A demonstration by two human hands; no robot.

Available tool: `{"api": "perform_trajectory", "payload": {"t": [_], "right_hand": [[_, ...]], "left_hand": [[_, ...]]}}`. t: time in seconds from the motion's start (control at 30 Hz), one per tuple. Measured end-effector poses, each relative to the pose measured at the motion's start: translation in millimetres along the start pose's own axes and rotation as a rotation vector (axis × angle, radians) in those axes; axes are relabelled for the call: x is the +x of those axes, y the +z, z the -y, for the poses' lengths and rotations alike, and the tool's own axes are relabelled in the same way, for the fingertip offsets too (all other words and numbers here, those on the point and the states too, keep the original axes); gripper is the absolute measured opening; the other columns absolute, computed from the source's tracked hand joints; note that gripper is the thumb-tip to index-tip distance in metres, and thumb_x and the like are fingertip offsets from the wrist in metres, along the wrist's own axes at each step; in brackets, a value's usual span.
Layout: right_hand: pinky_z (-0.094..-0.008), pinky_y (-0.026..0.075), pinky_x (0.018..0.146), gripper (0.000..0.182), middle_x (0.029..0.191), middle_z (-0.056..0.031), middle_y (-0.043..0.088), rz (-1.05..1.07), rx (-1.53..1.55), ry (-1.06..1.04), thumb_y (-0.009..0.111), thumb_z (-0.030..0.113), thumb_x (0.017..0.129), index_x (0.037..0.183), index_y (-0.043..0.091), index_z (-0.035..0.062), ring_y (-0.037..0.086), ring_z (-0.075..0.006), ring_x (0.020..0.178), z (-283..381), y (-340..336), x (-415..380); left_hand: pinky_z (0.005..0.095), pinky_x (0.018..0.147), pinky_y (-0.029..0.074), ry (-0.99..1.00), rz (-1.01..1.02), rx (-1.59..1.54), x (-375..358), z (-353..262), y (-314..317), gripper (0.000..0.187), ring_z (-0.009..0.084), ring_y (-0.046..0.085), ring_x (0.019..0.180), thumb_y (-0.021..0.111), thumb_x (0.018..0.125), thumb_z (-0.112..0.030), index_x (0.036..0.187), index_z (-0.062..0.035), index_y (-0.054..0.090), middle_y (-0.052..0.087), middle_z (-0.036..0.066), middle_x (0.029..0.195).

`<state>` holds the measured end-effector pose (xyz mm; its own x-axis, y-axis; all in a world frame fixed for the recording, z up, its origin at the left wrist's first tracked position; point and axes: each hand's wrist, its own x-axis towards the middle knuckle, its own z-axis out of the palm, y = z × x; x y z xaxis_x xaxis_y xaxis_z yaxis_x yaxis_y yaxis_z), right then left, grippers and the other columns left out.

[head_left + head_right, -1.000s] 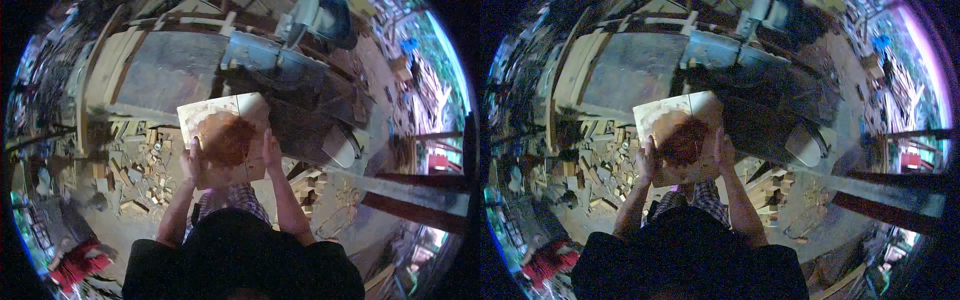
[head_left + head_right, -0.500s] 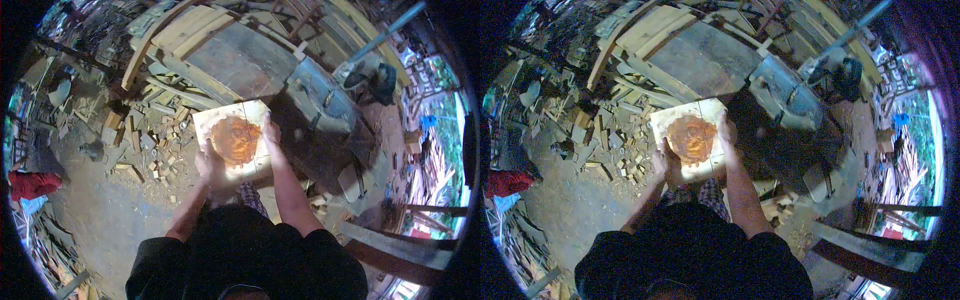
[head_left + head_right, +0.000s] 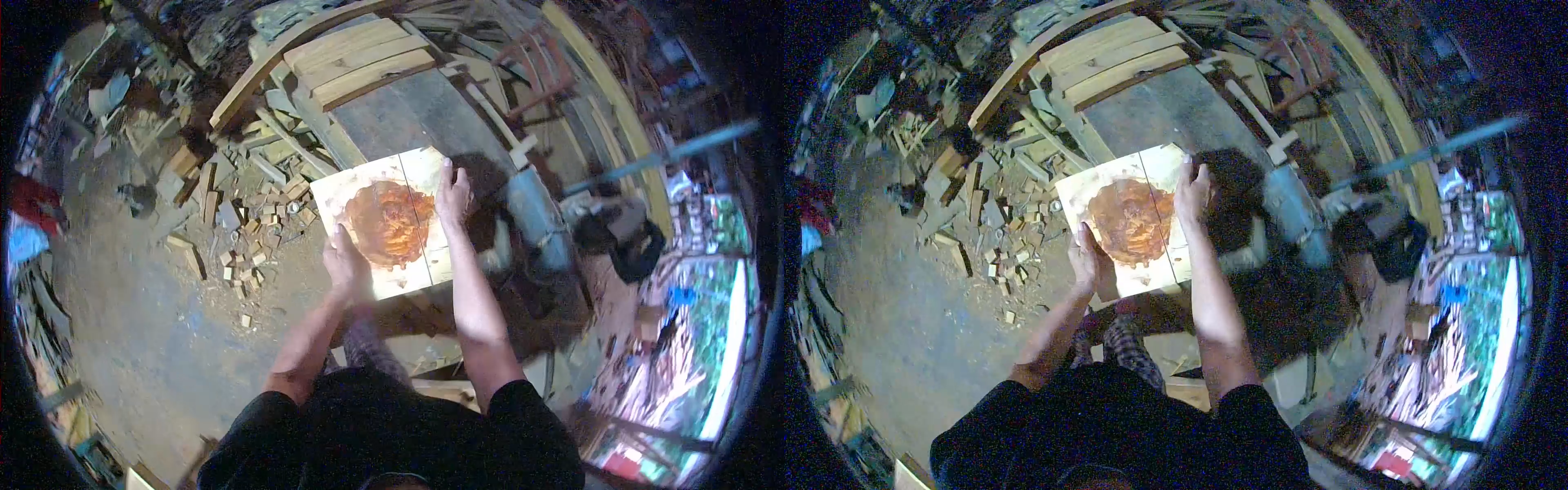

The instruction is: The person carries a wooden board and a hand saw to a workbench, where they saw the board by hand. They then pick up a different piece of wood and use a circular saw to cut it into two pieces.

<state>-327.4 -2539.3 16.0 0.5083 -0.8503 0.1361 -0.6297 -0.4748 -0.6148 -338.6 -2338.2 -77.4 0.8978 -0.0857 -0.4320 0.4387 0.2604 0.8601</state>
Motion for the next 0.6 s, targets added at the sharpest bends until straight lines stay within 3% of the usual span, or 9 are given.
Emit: {"api": "perform_trajectory", "payload": {"t": [0.07,0.1,0.13,0.17,0.27,0.3,0.4,0.47,0.6], "right_hand": [[-0.0489,0.039,0.086,0.057,0.107,-0.0237,0.054,-0.061,-0.129,-0.139,0.042,0.052,0.087,0.118,0.052,0.0059,0.049,-0.0404,0.102,14,12,17],[-0.0506,0.036,0.082,0.045,0.103,-0.0189,0.050,-0.150,-0.390,-0.313,0.043,0.045,0.088,0.118,0.050,0.0124,0.046,-0.0372,0.098,-9,45,32],[-0.0517,0.032,0.087,0.047,0.112,-0.0179,0.046,-0.038,-0.510,-0.385,0.042,0.045,0.088,0.124,0.046,0.0140,0.043,-0.0366,0.105,-43,75,41],[-0.0524,0.031,0.087,0.049,0.114,-0.0176,0.044,-0.024,-0.516,-0.330,0.042,0.046,0.088,0.126,0.044,0.0142,0.041,-0.0359,0.106,-60,90,44],[-0.0535,0.030,0.088,0.054,0.117,-0.0175,0.043,0.067,-0.508,-0.307,0.042,0.049,0.087,0.129,0.042,0.0140,0.040,-0.0357,0.109,-71,104,59],[-0.0540,0.029,0.090,0.057,0.117,-0.0176,0.043,0.118,-0.475,-0.325,0.043,0.051,0.087,0.130,0.041,0.0136,0.040,-0.0361,0.110,-70,102,61],[-0.0548,0.028,0.092,0.062,0.117,-0.0174,0.043,0.169,-0.513,-0.257,0.043,0.055,0.086,0.130,0.040,0.0117,0.038,-0.0368,0.113,-63,102,62],[-0.0542,0.027,0.094,0.066,0.115,-0.0190,0.044,0.179,-0.516,-0.264,0.044,0.058,0.084,0.129,0.042,0.0098,0.039,-0.0375,0.113,-62,99,62],[-0.0523,0.029,0.093,0.069,0.112,-0.0217,0.046,0.166,-0.482,-0.267,0.046,0.060,0.082,0.127,0.044,0.0079,0.042,-0.0382,0.109,-64,97,59]], "left_hand": [[0.0407,0.061,0.044,0.005,-0.070,-0.124,21,15,23,0.062,0.0273,0.055,0.068,0.044,0.089,-0.048,0.105,0.0111,0.052,0.060,0.021,0.075],[0.0416,0.064,0.044,-0.053,-0.136,0.043,32,34,31,0.066,0.0287,0.056,0.071,0.043,0.089,-0.051,0.105,0.0117,0.052,0.060,0.023,0.079],[0.0426,0.068,0.044,-0.119,-0.193,0.216,37,50,33,0.069,0.0301,0.058,0.074,0.041,0.088,-0.054,0.105,0.0123,0.053,0.061,0.024,0.083],[0.0455,0.075,0.044,-0.244,-0.195,0.378,48,56,33,0.076,0.0340,0.059,0.082,0.037,0.087,-0.058,0.104,0.0142,0.054,0.060,0.028,0.087],[0.0473,0.077,0.043,-0.220,-0.346,0.418,60,104,40,0.082,0.0373,0.060,0.087,0.036,0.086,-0.062,0.103,0.0153,0.055,0.060,0.031,0.088],[0.0475,0.078,0.043,-0.353,-0.322,0.333,73,142,35,0.085,0.0408,0.059,0.089,0.035,0.085,-0.065,0.104,0.0160,0.054,0.059,0.033,0.090],[0.0457,0.083,0.043,-0.441,-0.205,0.228,68,130,47,0.087,0.0394,0.057,0.098,0.034,0.084,-0.067,0.106,0.0152,0.054,0.057,0.035,0.100],[0.0446,0.082,0.043,-0.354,-0.272,0.191,73,173,47,0.087,0.0358,0.057,0.097,0.034,0.084,-0.067,0.108,0.0151,0.054,0.058,0.033,0.098],[0.0440,0.078,0.045,-0.461,-0.241,0.151,73,162,27,0.084,0.0374,0.060,0.090,0.037,0.084,-0.065,0.104,0.0149,0.055,0.062,0.029,0.091]]}}
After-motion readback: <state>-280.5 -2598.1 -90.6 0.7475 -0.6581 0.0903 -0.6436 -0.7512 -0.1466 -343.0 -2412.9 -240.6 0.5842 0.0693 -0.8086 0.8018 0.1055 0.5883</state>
